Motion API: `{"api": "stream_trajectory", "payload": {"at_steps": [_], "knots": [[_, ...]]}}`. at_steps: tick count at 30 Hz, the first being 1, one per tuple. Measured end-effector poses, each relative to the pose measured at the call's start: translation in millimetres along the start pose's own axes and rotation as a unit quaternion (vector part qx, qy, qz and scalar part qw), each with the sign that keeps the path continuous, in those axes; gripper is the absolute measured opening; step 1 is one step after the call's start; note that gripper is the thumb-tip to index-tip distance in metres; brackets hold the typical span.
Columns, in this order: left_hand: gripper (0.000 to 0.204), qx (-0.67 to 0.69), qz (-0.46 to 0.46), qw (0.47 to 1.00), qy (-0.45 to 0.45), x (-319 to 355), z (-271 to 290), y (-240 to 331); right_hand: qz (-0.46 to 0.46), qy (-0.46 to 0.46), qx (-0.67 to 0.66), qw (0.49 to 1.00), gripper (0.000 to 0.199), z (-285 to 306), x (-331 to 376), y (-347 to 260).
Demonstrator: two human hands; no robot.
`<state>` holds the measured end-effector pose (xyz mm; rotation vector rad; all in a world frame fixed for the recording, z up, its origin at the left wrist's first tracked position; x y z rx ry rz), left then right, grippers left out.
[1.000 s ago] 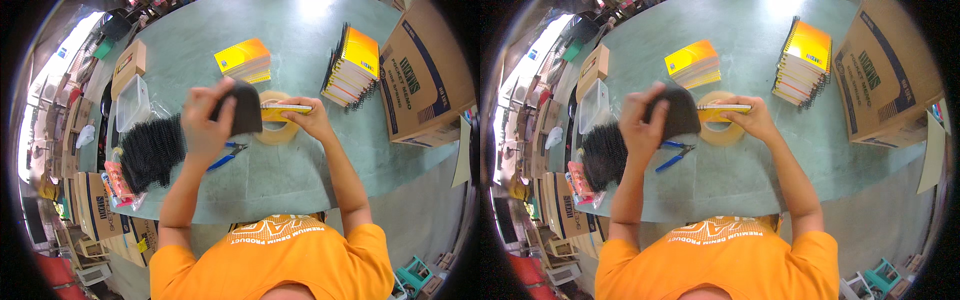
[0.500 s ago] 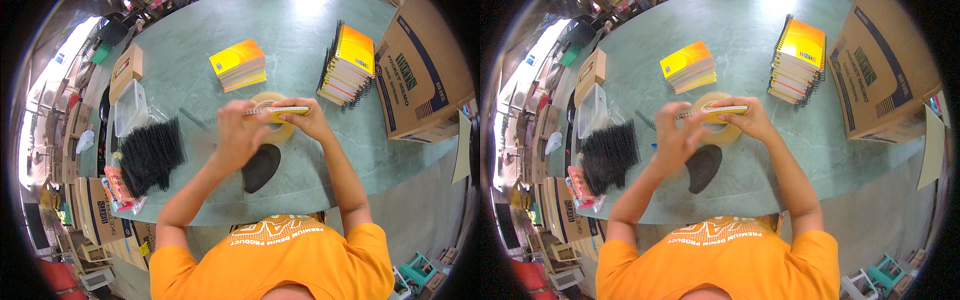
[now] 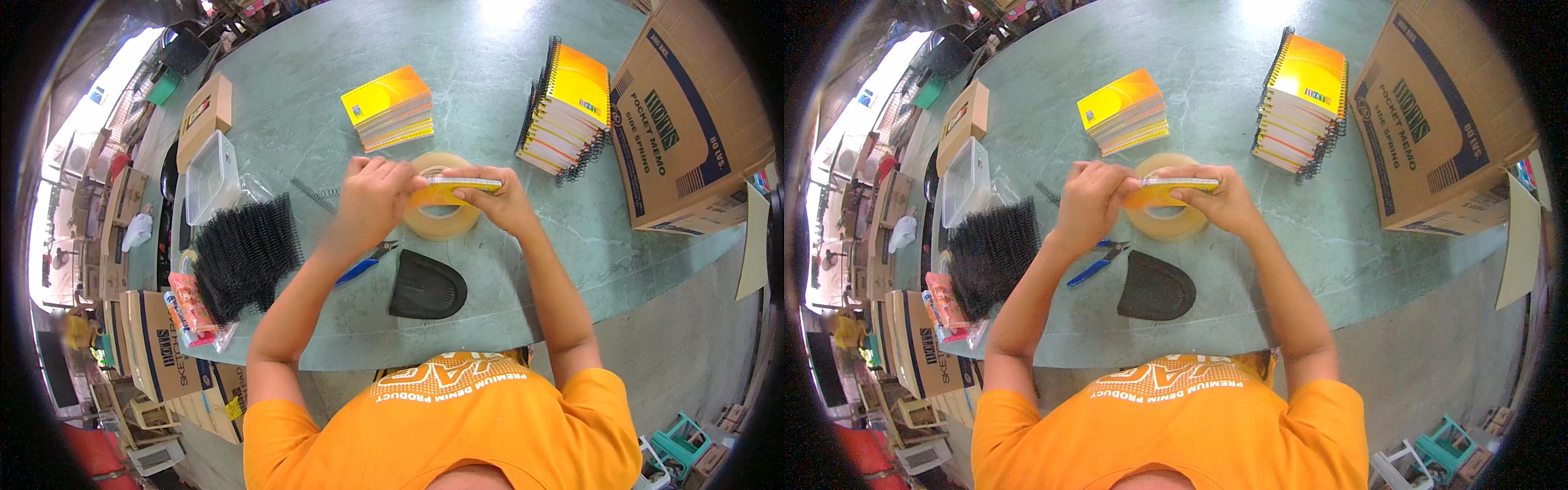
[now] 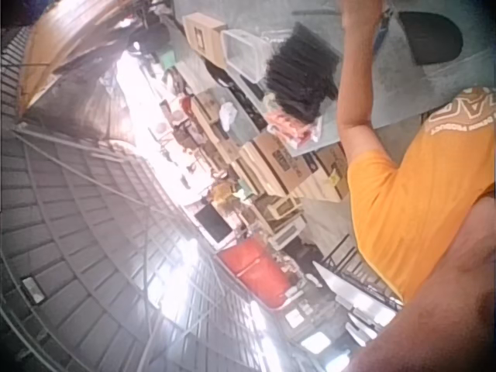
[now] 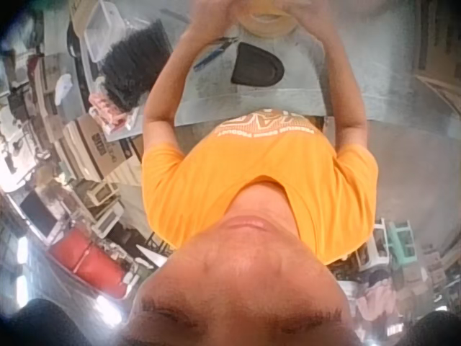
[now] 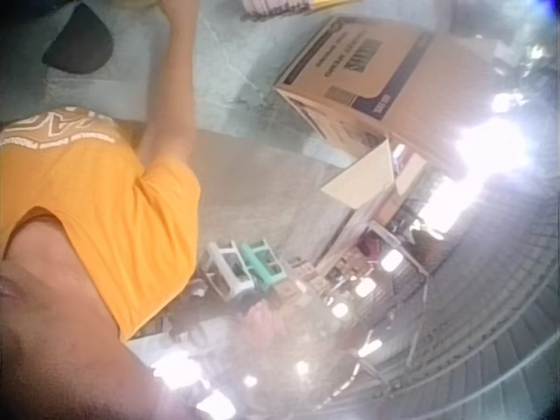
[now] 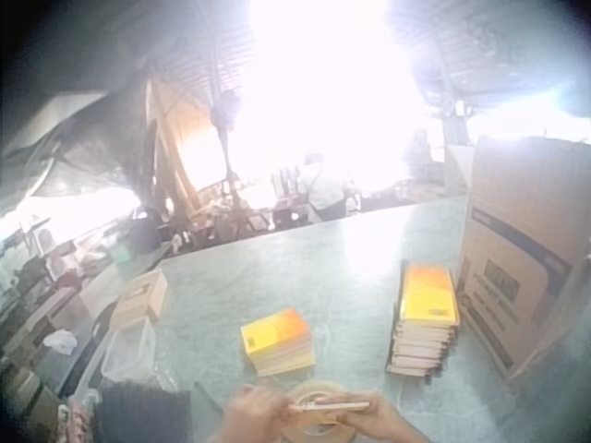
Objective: The person assembles spiral notebooks by threading a plastic coil through the pre-punched holes of notebook covers and pages, then uses pliers to cut the excess coil and crimp the ends.
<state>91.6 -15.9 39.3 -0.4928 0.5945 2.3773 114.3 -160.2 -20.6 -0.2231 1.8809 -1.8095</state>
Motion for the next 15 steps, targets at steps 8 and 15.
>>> {"api": "stream_trajectory", "payload": {"at_steps": [8, 15], "knots": [[0.017, -0.008, -0.025, 0.998, 0.049, -1.0, 2.0, 8.5, 0.002, 0.017, -0.015, 1.000, 0.025, 1.2, 1.3, 7.3], [0.013, -0.017, -0.050, 0.998, 0.041, -3.7, 5.9, 12.9, 0.005, 0.023, -0.003, 1.000, 0.026, 2.3, 1.5, 8.1]]}}
Point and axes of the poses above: each hand's wrist, its own x-axis away from the middle knuckle, its own z-axis out of the back of the hand, y = z × x, the point moved 8 cm from there along -x, towards the middle knuckle, and after that the axes turned 2 degrees about -y, right-handed, at the moved point
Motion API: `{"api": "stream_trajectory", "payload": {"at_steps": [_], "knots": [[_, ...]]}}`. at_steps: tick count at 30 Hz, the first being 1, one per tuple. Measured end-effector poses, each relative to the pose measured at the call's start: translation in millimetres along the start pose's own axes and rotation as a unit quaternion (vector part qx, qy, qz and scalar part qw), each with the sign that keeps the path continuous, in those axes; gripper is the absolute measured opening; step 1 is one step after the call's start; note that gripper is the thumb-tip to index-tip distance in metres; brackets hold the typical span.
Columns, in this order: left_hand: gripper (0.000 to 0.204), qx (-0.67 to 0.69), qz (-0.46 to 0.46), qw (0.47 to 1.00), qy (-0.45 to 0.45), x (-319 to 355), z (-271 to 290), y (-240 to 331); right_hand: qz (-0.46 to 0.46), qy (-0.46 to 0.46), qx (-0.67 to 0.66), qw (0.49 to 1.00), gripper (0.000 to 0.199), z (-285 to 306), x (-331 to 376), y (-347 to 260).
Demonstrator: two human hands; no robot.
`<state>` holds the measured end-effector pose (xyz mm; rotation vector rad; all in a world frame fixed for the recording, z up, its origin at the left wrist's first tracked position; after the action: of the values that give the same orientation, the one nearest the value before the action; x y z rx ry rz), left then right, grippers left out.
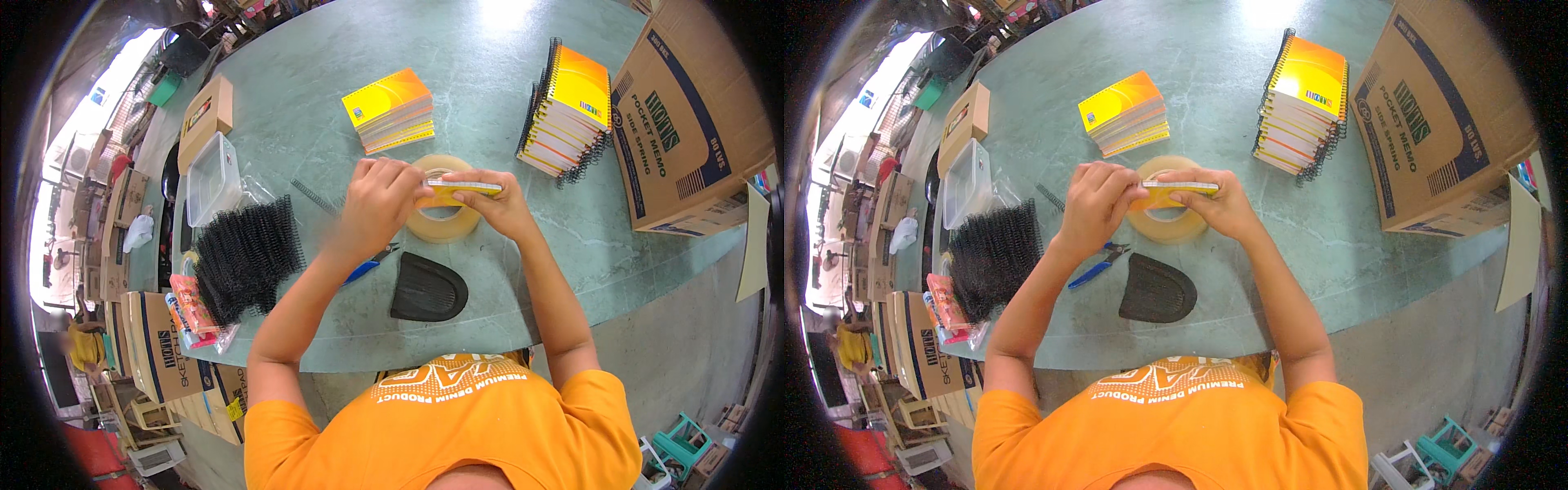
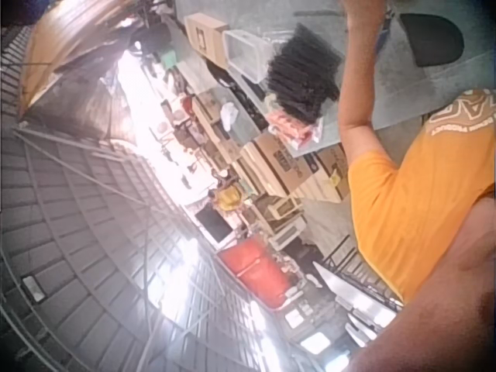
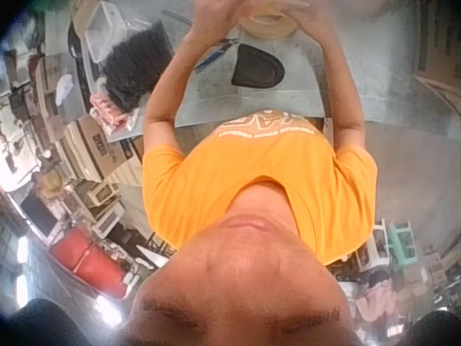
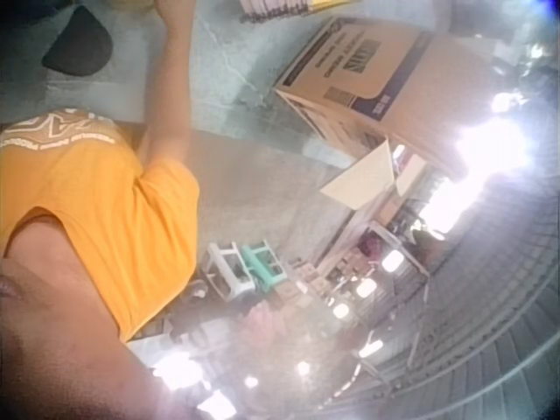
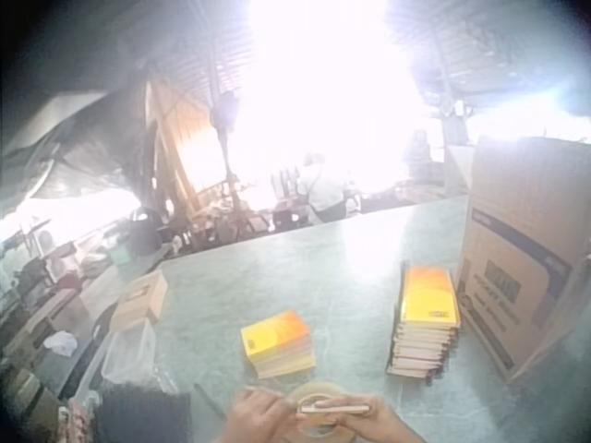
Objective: The person assembles spiral notebooks by threading a plastic coil through the pre-punched holes of notebook covers and pages, then uses pliers to cut the excess coil and crimp the ends.
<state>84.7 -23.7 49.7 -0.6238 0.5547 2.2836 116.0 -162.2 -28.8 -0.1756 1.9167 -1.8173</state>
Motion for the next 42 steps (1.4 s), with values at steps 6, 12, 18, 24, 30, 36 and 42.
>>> {"api": "stream_trajectory", "payload": {"at_steps": [6, 12, 18, 24, 30, 36, 42], "knots": [[0.018, -0.037, -0.112, 0.984, -0.135, 29.0, -26.1, 52.0, 0.018, -0.006, -0.004, 1.000, 0.024, -0.1, -1.4, -3.7], [0.034, 0.027, -0.003, 0.910, -0.414, 87.0, -83.1, 70.5, 0.001, 0.004, -0.033, 0.999, 0.021, -6.1, -2.1, -6.0], [0.030, 0.056, 0.152, 0.987, 0.004, 25.1, 26.6, 13.0, -0.001, 0.035, 0.003, 0.999, 0.018, 0.3, -0.1, -0.6], [0.028, 0.062, 0.095, 0.993, 0.045, 31.6, 17.7, 15.4, -0.005, 0.044, 0.021, 0.999, 0.015, -3.8, -1.5, -3.6], [0.028, 0.019, 0.148, 0.986, 0.079, 19.5, 33.2, 14.6, 0.004, 0.075, 0.008, 0.997, 0.016, 1.4, 1.9, -2.3], [0.033, 0.012, 0.192, 0.968, 0.161, 10.5, 62.3, 0.3, 0.005, 0.082, 0.039, 0.996, 0.015, 4.9, 3.7, 0.9], [0.028, 0.071, 0.141, 0.986, 0.049, 13.8, 21.7, 8.3, -0.007, 0.068, 0.037, 0.997, 0.017, 4.9, 4.9, 1.1]]}}
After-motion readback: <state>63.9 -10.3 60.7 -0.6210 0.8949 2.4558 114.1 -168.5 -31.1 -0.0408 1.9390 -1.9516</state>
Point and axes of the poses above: each hand's wrist, its own x-axis away from the middle knuckle, its own z-axis out of the back of the hand, y = z × x, the point moved 8 cm from there along -x, towards the middle knuckle, and after that the axes turned 2 degrees about -y, right-handed, at the moved point
